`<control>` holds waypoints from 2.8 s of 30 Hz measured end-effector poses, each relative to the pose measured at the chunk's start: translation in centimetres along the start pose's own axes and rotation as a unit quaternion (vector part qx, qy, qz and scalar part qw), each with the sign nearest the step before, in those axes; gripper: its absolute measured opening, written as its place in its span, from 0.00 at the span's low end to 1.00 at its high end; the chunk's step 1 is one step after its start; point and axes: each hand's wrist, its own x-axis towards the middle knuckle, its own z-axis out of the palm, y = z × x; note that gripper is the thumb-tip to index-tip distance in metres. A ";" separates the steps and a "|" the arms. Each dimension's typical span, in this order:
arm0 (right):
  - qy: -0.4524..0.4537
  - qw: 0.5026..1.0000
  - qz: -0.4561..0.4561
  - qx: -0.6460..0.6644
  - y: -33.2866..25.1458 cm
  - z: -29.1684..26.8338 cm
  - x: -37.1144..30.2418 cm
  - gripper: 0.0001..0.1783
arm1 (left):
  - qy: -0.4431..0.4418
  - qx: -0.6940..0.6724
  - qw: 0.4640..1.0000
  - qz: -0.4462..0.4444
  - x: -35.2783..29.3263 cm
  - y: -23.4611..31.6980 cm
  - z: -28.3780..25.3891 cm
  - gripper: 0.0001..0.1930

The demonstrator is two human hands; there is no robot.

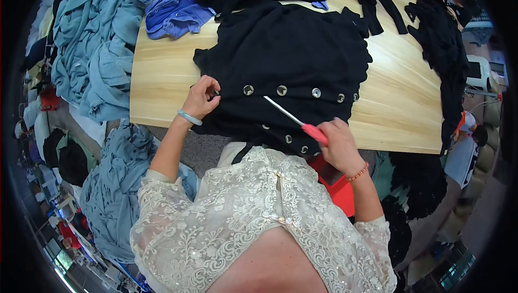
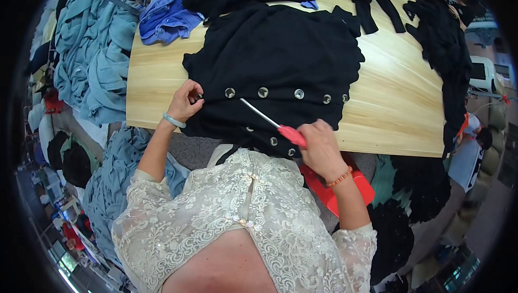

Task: Trimming loose threads and excess material from black garments using scissors.

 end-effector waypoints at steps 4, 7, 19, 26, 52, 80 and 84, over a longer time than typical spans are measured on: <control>-0.128 0.991 0.001 0.049 -2.8 2.4 3.8 0.12 | 0.017 -0.046 0.999 -0.005 -0.4 -1.2 0.4 0.09; -0.137 0.987 -0.045 0.065 -4.1 4.8 6.2 0.13 | 0.017 -0.066 0.998 0.004 -0.6 -1.8 0.5 0.09; -0.098 0.992 0.045 0.066 -0.6 0.8 1.4 0.14 | 0.038 0.165 0.974 0.153 2.3 3.9 7.0 0.15; -0.173 0.980 0.064 0.071 -1.6 1.9 1.3 0.13 | -0.072 0.066 0.993 0.063 2.4 3.5 5.8 0.10; 0.001 0.969 0.225 0.102 3.7 -0.4 -7.5 0.12 | -0.090 0.131 0.954 0.253 8.0 11.2 17.9 0.17; 0.092 0.931 0.335 0.116 6.6 1.4 -14.3 0.11 | -0.122 0.150 0.937 0.289 10.6 14.8 25.7 0.10; 0.095 0.931 0.331 0.119 6.5 1.5 -14.4 0.11 | -0.084 0.123 0.941 0.303 10.4 14.1 26.3 0.07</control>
